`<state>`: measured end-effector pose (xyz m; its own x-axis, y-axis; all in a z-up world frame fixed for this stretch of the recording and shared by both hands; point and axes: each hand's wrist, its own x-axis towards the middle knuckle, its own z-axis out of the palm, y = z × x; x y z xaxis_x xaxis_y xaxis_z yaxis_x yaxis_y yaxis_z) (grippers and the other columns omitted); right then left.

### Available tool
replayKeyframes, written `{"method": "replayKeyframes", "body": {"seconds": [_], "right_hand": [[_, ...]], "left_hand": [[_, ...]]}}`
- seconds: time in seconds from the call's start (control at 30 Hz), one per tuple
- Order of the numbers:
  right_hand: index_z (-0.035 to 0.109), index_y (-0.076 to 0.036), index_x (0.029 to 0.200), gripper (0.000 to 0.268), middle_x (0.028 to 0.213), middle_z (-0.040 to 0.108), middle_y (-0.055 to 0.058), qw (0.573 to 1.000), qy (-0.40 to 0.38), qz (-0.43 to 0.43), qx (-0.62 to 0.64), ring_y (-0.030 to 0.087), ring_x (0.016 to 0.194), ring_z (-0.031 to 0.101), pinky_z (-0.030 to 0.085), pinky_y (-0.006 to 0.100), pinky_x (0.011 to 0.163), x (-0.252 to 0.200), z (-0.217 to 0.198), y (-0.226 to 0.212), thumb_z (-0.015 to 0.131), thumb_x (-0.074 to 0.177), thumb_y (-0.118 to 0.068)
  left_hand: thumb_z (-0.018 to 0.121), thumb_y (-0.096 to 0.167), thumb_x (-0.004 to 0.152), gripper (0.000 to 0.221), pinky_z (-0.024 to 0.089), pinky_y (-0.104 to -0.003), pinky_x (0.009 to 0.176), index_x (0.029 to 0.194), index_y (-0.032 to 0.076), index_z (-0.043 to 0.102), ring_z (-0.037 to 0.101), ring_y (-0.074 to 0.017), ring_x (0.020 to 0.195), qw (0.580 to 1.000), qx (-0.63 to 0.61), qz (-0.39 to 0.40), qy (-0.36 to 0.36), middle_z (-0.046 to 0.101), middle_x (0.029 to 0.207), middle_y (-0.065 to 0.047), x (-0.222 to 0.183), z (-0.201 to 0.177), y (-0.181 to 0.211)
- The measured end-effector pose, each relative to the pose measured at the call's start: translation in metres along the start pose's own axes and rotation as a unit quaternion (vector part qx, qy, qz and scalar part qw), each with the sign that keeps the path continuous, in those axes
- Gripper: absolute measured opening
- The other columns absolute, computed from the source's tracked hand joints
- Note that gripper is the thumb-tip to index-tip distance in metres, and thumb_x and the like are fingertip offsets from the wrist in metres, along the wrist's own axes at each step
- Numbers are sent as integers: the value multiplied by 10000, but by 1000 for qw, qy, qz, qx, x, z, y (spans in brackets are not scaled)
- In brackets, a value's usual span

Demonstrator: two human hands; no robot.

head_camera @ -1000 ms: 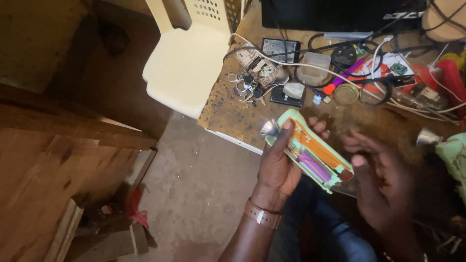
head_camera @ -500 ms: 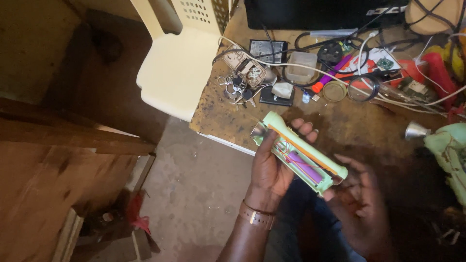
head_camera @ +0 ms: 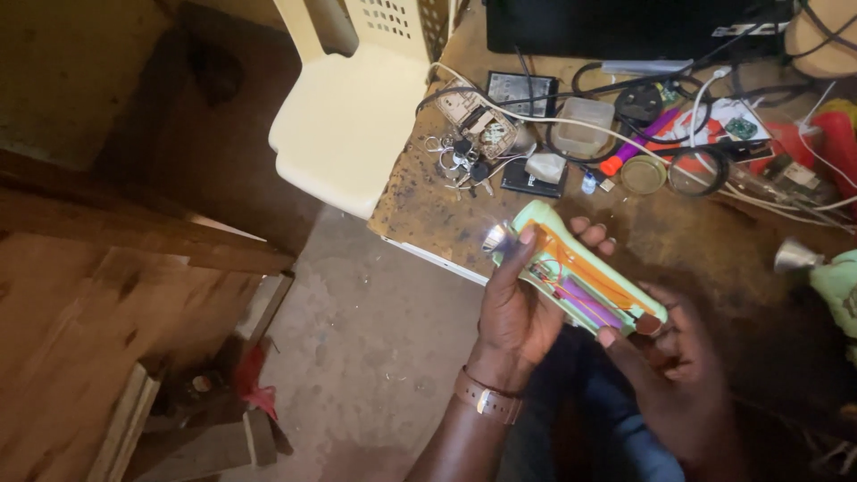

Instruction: Assembling various parts of a flashlight, including the casing, lens, and internal electronics on a workbench.

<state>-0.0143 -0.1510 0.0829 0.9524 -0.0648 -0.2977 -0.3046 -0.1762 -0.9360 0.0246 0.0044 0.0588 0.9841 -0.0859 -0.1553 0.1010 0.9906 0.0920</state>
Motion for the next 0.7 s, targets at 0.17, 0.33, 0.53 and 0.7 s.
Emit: {"method": "replayKeyframes", "body": {"seconds": [0.17,0.33,0.53,0.7], "right_hand": [[642,-30,1405,492,1254,751,146,999,-38,-36,-10,211,1047,691,534,338,882,7,-8,-20,642,925,-141],[713,1,1378,399,1298,770,128,985,-32,-122,-118,212,961,719,572,329,848,11,-13,-35,545,1059,-169],[641,0,1464,488,1431,712,127,992,-65,-67,-90,187,1166,667,564,341,932,14,-10,-40,582,988,-87],[602,-20,1491,560,1517,675,109,989,-121,-40,-71,181,1305,639,504,348,1095,16,-10,-42,560,946,-142]], "left_hand": [[726,325,1064,491,466,-503,1234,1339,-68,622,643,-378,1295,1000,-15,16,-9,702,1292,-226,2,-3,-2],[733,411,1062,598,492,-486,1194,1408,-60,606,665,-368,1265,999,10,23,-29,694,1347,-246,0,-2,0],[690,411,1083,620,463,-545,1245,1403,-114,614,628,-376,1366,998,-5,61,-23,685,1360,-280,0,-2,1],[648,443,1101,542,443,-575,1248,1355,-36,650,624,-369,1379,996,-23,81,-38,695,1377,-202,-2,0,1]]}}
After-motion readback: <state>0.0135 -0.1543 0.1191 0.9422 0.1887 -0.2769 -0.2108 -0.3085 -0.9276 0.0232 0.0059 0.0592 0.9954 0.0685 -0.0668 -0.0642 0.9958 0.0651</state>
